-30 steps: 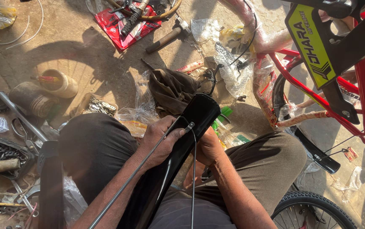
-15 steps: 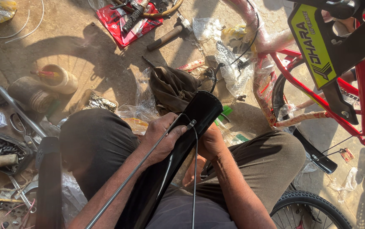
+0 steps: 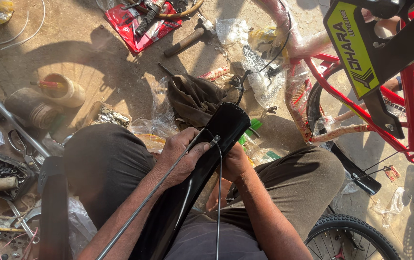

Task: The person sits on the ground and works on a bicycle's rear mudguard and frame. They thread a cable through the mudguard, use a screwdriver to tighten a screw, and then use pliers to adjust a cable near the chainstay.

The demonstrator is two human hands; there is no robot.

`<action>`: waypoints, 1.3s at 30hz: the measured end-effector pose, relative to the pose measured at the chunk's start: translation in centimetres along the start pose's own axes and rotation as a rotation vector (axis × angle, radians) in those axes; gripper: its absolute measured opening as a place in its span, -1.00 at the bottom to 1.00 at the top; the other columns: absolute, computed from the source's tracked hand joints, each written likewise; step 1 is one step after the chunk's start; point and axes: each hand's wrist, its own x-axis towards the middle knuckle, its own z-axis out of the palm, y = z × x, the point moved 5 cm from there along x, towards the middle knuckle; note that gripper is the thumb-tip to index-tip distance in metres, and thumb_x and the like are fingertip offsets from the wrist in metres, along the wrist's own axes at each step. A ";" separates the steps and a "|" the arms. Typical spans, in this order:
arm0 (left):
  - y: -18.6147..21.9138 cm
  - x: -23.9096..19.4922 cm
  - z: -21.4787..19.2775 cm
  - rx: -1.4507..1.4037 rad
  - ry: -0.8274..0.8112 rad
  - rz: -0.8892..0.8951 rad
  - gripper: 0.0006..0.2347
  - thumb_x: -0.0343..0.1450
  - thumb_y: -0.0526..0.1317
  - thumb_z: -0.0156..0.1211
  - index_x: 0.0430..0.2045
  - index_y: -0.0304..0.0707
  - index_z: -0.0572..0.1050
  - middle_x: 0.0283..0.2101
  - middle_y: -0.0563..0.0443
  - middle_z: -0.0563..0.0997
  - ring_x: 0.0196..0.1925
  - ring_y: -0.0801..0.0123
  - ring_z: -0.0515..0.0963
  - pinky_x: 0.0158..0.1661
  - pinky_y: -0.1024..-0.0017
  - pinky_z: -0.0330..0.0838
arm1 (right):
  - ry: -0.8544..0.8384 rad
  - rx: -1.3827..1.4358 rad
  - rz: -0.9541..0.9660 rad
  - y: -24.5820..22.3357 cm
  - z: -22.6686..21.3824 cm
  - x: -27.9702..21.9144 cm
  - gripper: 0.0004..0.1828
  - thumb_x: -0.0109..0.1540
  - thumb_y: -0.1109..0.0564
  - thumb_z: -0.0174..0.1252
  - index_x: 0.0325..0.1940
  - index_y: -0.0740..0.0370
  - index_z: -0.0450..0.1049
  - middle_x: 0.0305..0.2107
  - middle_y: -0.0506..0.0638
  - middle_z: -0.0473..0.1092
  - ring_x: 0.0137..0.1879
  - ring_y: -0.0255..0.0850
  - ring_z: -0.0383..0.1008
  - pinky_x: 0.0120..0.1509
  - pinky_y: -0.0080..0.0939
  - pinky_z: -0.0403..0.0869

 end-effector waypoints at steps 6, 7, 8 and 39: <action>-0.1 0.0 0.5 -0.012 -0.026 -0.020 -0.78 0.46 -0.09 0.19 -0.24 -0.28 0.52 -0.36 0.01 0.60 -0.28 0.42 0.68 -0.28 0.40 0.66 | 0.036 0.038 0.019 1.4 -0.9 0.2 -0.79 0.27 0.04 0.22 -0.21 0.26 0.56 -0.34 0.01 0.49 -0.22 -0.21 0.54 -0.08 -0.15 0.53; 0.0 0.0 0.5 -0.012 -0.029 -0.019 -0.78 0.46 -0.09 0.19 -0.24 -0.28 0.52 -0.36 0.00 0.60 -0.29 0.42 0.68 -0.28 0.40 0.65 | 0.055 0.032 0.022 1.5 -1.1 0.2 -0.77 0.25 0.02 0.24 -0.22 0.25 0.55 -0.35 0.01 0.49 -0.23 -0.20 0.54 -0.08 -0.14 0.53; 0.1 0.0 0.6 -0.011 -0.032 -0.017 -0.79 0.46 -0.09 0.19 -0.24 -0.28 0.52 -0.37 0.00 0.61 -0.29 0.42 0.68 -0.28 0.40 0.65 | 0.073 0.025 0.025 1.6 -1.3 0.2 -0.75 0.23 -0.01 0.25 -0.23 0.23 0.55 -0.36 0.01 0.48 -0.23 -0.19 0.54 -0.08 -0.13 0.53; 0.6 -0.5 0.2 0.018 0.006 0.016 -0.79 0.44 -0.12 0.23 -0.22 -0.28 0.55 -0.32 0.01 0.63 -0.26 0.40 0.69 -0.25 0.38 0.63 | 0.029 0.039 0.075 1.1 -0.4 0.2 -0.76 0.21 0.03 0.20 -0.24 0.28 0.57 -0.37 0.03 0.50 -0.26 -0.20 0.56 -0.11 -0.14 0.56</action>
